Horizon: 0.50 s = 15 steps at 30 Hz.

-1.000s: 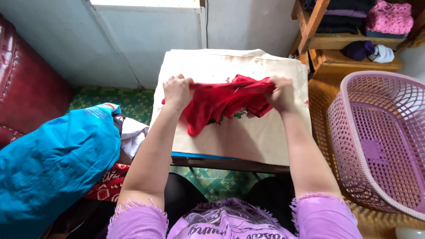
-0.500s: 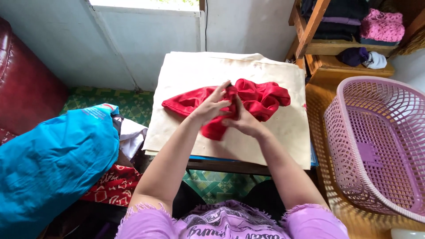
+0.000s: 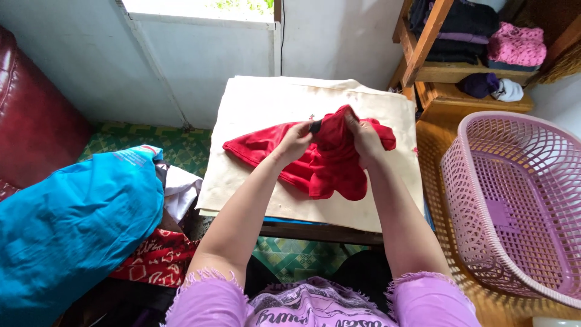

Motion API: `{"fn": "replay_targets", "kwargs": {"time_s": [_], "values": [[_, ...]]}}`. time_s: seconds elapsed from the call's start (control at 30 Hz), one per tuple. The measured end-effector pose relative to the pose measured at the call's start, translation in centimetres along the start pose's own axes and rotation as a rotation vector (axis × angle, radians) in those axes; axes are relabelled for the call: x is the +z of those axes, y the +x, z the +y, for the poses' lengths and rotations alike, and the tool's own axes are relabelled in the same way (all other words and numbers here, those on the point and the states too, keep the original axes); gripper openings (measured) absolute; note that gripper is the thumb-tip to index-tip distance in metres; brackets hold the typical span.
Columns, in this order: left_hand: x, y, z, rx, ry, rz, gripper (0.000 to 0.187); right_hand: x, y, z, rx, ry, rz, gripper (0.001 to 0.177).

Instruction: Retrieving a red t-shirt from a shelf, folding it neatly on a table, and placing it back on the shelf.

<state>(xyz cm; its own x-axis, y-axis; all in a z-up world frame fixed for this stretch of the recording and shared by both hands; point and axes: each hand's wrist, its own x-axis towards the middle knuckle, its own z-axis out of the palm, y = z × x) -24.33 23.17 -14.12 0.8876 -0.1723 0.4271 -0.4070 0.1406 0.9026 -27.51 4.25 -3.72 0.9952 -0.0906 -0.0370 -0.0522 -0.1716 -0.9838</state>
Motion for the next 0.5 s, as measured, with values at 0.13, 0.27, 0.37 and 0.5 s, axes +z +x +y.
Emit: {"fn": "replay_targets", "kwargs": {"time_s": [0.13, 0.27, 0.37, 0.5], "values": [[-0.8, 2.2, 2.4, 0.006, 0.301, 0.146, 0.014, -3.8, 6.0, 4.7, -0.005, -0.358, 0.202, 0.039], [-2.8, 1.2, 7.9, -0.28, 0.816, -0.027, 0.054, -6.2, 3.0, -0.3, -0.051, 0.312, 0.13, 0.019], [-5.0, 2.5, 5.3, -0.307, 1.124, -0.123, 0.04, -6.2, 1.5, -1.9, -0.027, 0.446, 0.061, 0.023], [-6.3, 3.1, 4.9, -0.262, 0.808, 0.062, 0.025, -5.9, -1.9, -5.3, -0.171, 0.623, 0.075, 0.023]]}}
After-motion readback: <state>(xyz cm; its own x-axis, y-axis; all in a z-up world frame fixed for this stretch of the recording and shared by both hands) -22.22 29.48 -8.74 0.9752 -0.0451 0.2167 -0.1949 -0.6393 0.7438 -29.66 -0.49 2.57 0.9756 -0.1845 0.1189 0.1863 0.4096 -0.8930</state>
